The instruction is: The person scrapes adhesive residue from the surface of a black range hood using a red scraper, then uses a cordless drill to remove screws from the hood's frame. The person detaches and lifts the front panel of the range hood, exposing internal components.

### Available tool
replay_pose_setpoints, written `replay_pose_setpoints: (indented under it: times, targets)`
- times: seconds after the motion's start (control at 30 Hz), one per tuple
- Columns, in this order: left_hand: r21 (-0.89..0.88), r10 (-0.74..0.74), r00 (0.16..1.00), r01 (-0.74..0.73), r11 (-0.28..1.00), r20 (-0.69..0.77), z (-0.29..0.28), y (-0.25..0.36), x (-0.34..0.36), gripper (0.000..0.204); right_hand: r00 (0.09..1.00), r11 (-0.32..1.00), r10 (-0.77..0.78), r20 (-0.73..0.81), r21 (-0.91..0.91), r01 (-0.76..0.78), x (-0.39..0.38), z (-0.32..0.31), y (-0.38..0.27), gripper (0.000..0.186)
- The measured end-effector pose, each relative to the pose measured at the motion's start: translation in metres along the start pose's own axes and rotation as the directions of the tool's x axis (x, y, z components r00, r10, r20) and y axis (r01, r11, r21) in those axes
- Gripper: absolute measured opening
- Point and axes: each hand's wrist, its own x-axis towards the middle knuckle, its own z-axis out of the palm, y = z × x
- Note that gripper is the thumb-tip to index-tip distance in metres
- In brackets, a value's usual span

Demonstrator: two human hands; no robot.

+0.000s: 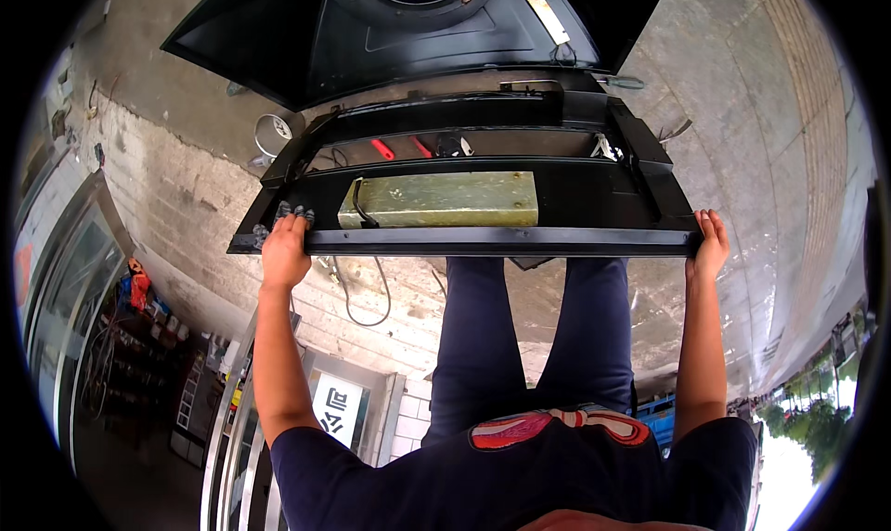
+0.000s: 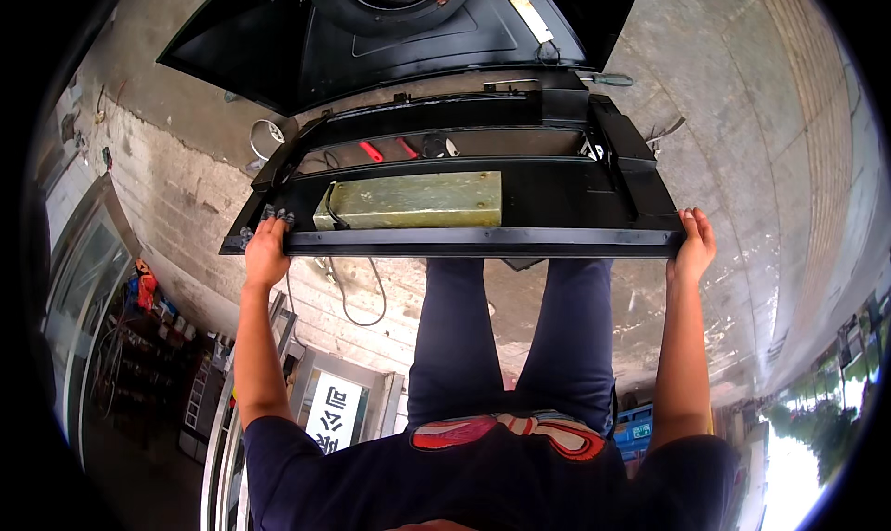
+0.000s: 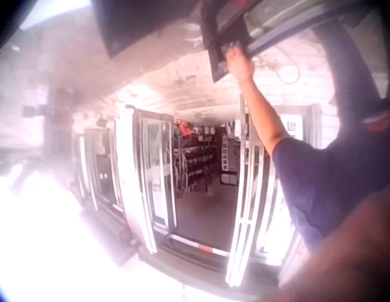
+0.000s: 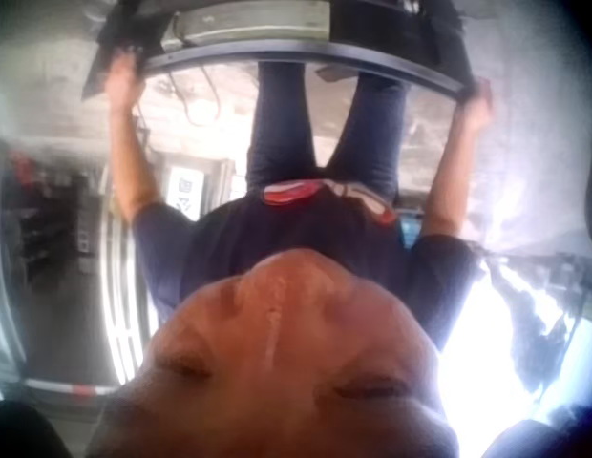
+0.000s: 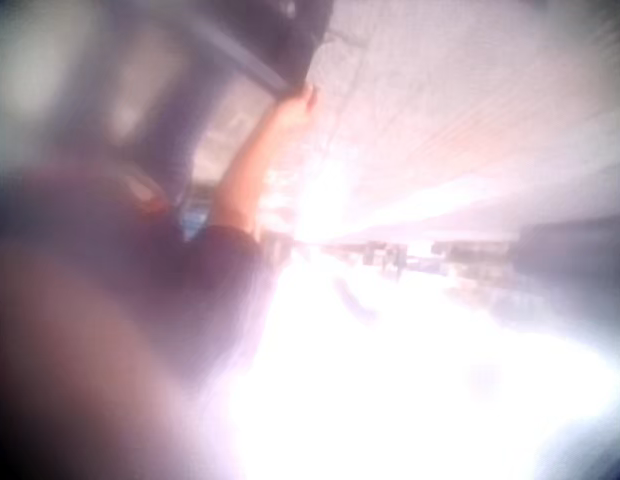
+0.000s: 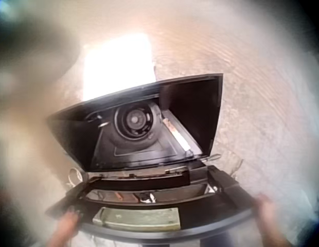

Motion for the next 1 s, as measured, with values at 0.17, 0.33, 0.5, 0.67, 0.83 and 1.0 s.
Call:
replay_pose_setpoints:
  times: [0.17,0.33,0.5,0.67,0.83,1.0]
  targets:
    - [0.012,0.002,1.000,-0.002,1.000,0.015,-0.002,0.000,0.001,0.031,0.976,0.972,0.165,0.141,-0.193,-0.137,0.000,-0.006,-0.011,0.041]
    - [0.044,0.036,0.999,-0.036,0.998,0.016,-0.002,-0.002,0.001,0.031,0.680,0.804,0.582,0.445,-0.440,-0.400,0.005,-0.006,-0.065,0.043]
    - [0.043,0.028,0.999,-0.029,0.999,0.039,0.002,-0.001,0.001,0.030,0.655,0.741,0.605,0.453,-0.622,-0.254,0.033,0.013,-0.039,0.050]
    - [0.031,0.016,0.999,-0.017,0.999,0.035,0.004,0.002,0.002,0.033,0.653,0.727,0.601,0.460,-0.653,-0.209,0.033,0.014,-0.033,0.050]
    - [0.051,-0.021,0.998,0.018,0.999,0.056,0.000,0.000,-0.003,0.033,0.659,0.741,0.593,0.462,-0.633,-0.223,0.035,0.011,-0.042,0.048]
    - [0.045,-0.043,0.995,0.039,0.998,0.088,-0.016,0.007,-0.005,0.036,0.653,0.770,0.559,0.511,-0.613,-0.178,0.041,0.014,-0.060,0.046]
